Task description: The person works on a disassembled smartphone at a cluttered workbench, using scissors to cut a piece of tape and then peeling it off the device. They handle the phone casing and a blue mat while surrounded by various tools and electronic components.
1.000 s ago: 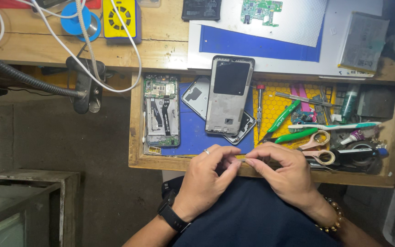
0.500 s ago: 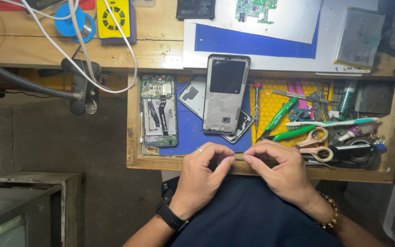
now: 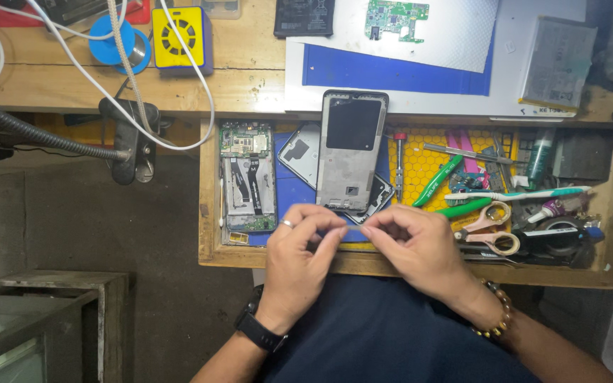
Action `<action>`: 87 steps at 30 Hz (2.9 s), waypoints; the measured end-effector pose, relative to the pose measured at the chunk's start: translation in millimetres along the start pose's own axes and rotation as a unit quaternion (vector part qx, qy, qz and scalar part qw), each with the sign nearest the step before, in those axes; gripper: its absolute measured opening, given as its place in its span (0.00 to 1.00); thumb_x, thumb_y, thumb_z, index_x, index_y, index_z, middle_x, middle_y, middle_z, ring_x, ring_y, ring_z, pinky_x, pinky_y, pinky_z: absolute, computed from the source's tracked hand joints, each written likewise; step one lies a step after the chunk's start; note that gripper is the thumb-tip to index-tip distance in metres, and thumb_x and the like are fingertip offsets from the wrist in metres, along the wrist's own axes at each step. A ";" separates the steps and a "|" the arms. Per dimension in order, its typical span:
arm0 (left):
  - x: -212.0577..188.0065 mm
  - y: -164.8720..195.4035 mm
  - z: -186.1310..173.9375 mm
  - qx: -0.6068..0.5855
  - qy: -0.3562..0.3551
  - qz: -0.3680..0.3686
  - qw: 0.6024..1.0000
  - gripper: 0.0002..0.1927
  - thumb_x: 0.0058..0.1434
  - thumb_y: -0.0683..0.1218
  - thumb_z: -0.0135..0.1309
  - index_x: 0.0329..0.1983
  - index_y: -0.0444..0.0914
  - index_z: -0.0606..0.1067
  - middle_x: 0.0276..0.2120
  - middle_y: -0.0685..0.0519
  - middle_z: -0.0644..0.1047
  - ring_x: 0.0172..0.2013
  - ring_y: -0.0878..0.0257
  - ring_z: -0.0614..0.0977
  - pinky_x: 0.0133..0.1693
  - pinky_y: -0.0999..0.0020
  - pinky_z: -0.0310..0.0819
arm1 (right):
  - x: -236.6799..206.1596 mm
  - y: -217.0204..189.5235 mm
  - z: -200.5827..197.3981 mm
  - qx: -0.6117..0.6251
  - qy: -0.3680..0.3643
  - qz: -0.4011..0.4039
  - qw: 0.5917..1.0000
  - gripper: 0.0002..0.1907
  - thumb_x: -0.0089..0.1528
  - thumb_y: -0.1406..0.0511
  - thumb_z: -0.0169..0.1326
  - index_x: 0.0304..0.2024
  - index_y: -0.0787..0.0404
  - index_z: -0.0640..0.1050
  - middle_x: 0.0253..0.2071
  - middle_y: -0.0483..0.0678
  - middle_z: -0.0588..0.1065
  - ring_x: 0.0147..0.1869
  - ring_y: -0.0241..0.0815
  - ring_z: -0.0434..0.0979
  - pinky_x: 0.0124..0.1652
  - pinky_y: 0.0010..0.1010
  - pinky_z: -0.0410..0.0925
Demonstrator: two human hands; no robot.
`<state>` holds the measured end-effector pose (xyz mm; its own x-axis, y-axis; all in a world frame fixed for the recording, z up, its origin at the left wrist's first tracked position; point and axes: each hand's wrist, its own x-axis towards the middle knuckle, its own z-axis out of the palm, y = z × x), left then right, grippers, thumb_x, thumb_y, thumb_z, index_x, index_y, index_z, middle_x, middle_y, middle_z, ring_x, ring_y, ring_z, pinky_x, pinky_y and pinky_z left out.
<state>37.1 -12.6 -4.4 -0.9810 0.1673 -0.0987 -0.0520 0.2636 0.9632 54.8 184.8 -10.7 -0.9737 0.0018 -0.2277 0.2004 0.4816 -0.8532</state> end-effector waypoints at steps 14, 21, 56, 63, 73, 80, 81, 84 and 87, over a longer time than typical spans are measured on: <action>22.1 -10.7 2.4 0.120 0.077 0.063 0.988 0.05 0.62 0.42 0.61 0.39 0.36 0.81 0.48 0.47 0.77 0.46 0.55 0.82 0.45 0.63 0.78 | 25.5 -21.9 16.7 -0.127 0.077 -0.094 0.984 0.07 0.59 0.66 0.64 0.34 0.64 0.83 0.22 0.48 0.78 0.22 0.36 0.77 0.24 0.28 0.68; 24.7 -12.0 5.8 0.120 0.067 0.036 0.990 0.06 0.62 0.43 0.61 0.39 0.36 0.81 0.45 0.49 0.79 0.37 0.58 0.84 0.39 0.65 0.79 | 28.6 -23.2 16.3 -0.173 0.084 -0.107 0.976 0.07 0.58 0.65 0.64 0.33 0.63 0.83 0.22 0.48 0.77 0.21 0.38 0.77 0.24 0.30 0.68; 25.0 -14.5 12.5 0.136 0.100 0.066 0.983 0.05 0.60 0.41 0.62 0.38 0.36 0.80 0.42 0.49 0.80 0.36 0.58 0.84 0.38 0.65 0.79 | 29.3 -19.0 21.9 -0.227 0.113 -0.147 0.956 0.11 0.58 0.62 0.66 0.28 0.62 0.80 0.23 0.49 0.77 0.23 0.45 0.78 0.24 0.35 0.68; 26.7 -14.5 10.1 0.118 0.088 0.057 0.987 0.09 0.62 0.42 0.62 0.43 0.35 0.77 0.40 0.49 0.80 0.37 0.58 0.84 0.39 0.66 0.80 | 29.1 -10.0 9.1 -0.069 0.126 -0.066 0.987 0.07 0.63 0.66 0.62 0.32 0.62 0.81 0.21 0.41 0.77 0.22 0.30 0.75 0.22 0.25 0.66; 27.7 -20.9 12.8 0.087 0.085 0.014 0.992 0.21 0.61 0.43 0.62 0.55 0.34 0.71 0.41 0.48 0.81 0.43 0.57 0.84 0.43 0.66 0.79 | 15.5 -1.5 5.7 -0.111 0.086 -0.144 0.980 0.06 0.60 0.68 0.63 0.38 0.65 0.82 0.26 0.43 0.76 0.25 0.28 0.72 0.25 0.21 0.66; 27.4 -21.1 13.2 0.093 0.085 0.017 0.992 0.22 0.60 0.44 0.63 0.56 0.35 0.72 0.41 0.48 0.81 0.42 0.58 0.84 0.43 0.66 0.79 | 20.7 -10.9 14.6 -0.124 0.083 -0.095 0.984 0.08 0.58 0.66 0.65 0.37 0.64 0.82 0.24 0.44 0.77 0.23 0.31 0.74 0.24 0.24 0.68; 27.1 -20.7 12.9 0.097 0.085 0.017 0.992 0.22 0.60 0.44 0.63 0.56 0.35 0.72 0.41 0.48 0.81 0.42 0.58 0.84 0.43 0.66 0.79 | 21.4 -11.8 15.7 -0.134 0.085 -0.100 0.982 0.07 0.58 0.66 0.65 0.36 0.63 0.82 0.24 0.44 0.77 0.23 0.31 0.75 0.25 0.24 0.68; 27.9 -18.7 12.1 0.104 0.077 0.007 0.992 0.24 0.59 0.45 0.64 0.56 0.35 0.71 0.40 0.48 0.81 0.40 0.58 0.84 0.42 0.66 0.79 | 23.4 -13.7 18.8 -0.158 0.098 -0.094 0.978 0.07 0.58 0.66 0.65 0.34 0.62 0.82 0.23 0.45 0.77 0.22 0.34 0.75 0.25 0.27 0.68; 29.5 -16.1 14.1 0.122 0.083 -0.013 0.989 0.26 0.57 0.47 0.65 0.56 0.35 0.72 0.38 0.49 0.81 0.38 0.59 0.83 0.41 0.66 0.78 | 24.7 -13.4 19.8 -0.157 0.104 -0.113 0.976 0.06 0.58 0.67 0.65 0.33 0.63 0.81 0.23 0.46 0.77 0.23 0.35 0.75 0.25 0.27 0.68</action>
<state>11.7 1.5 -26.4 -0.9981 0.0048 -0.0607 -0.0505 0.4898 0.8703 30.2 161.0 -14.2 -0.9966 0.0272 0.0776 -0.0327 0.7347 -0.6776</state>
